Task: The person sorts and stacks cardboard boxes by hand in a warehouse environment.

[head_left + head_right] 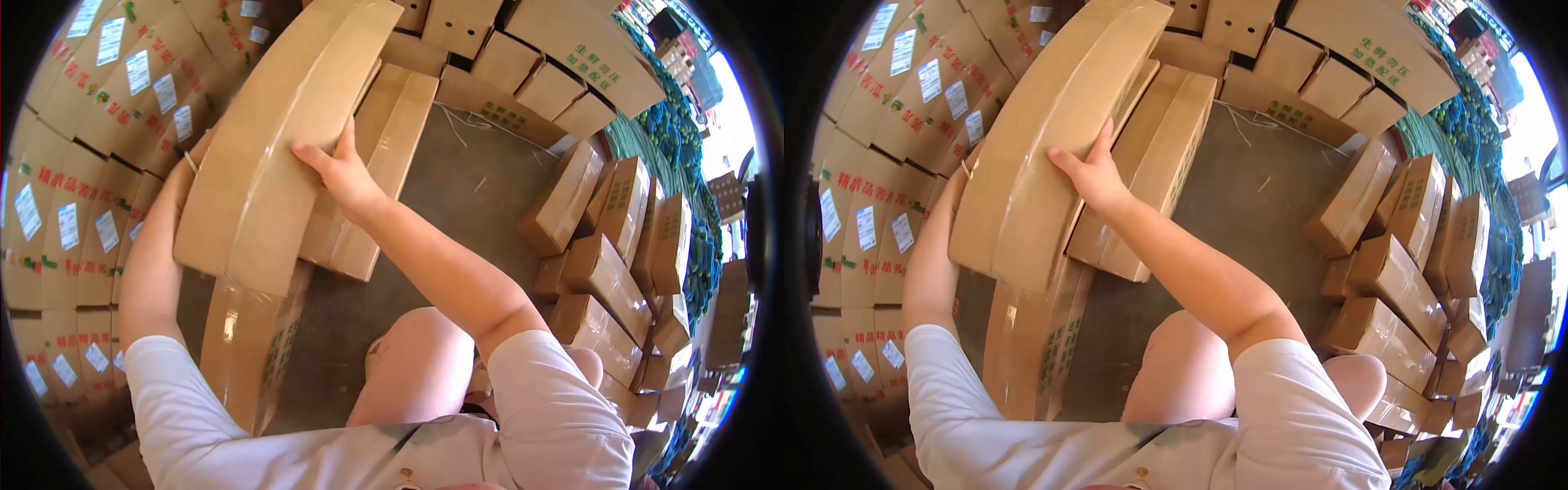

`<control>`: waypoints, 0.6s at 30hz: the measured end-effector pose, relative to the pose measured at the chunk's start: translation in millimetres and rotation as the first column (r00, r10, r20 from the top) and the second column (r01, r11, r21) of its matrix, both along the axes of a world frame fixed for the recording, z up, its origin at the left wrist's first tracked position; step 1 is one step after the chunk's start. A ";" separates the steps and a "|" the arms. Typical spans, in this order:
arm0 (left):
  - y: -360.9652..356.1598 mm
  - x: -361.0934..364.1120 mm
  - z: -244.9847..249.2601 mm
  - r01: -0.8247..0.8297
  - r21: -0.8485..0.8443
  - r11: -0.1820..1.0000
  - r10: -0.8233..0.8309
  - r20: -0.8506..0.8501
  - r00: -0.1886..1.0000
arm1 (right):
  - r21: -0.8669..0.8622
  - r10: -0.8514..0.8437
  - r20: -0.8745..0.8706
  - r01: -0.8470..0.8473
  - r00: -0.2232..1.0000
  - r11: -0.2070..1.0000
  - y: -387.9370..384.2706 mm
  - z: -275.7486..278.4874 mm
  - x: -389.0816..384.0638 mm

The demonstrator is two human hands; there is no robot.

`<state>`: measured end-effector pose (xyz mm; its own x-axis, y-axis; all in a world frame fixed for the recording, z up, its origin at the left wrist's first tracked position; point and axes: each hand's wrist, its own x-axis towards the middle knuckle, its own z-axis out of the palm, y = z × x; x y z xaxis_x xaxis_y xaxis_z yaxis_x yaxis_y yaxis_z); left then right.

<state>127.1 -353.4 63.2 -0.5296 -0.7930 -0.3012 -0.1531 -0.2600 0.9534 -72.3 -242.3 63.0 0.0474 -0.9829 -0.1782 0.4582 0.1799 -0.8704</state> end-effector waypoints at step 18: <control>40.6 105.8 -80.4 0.031 0.420 0.907 0.141 -0.374 0.917 | -0.002 0.226 -0.610 -0.287 0.759 0.958 61.4 -89.6 39.3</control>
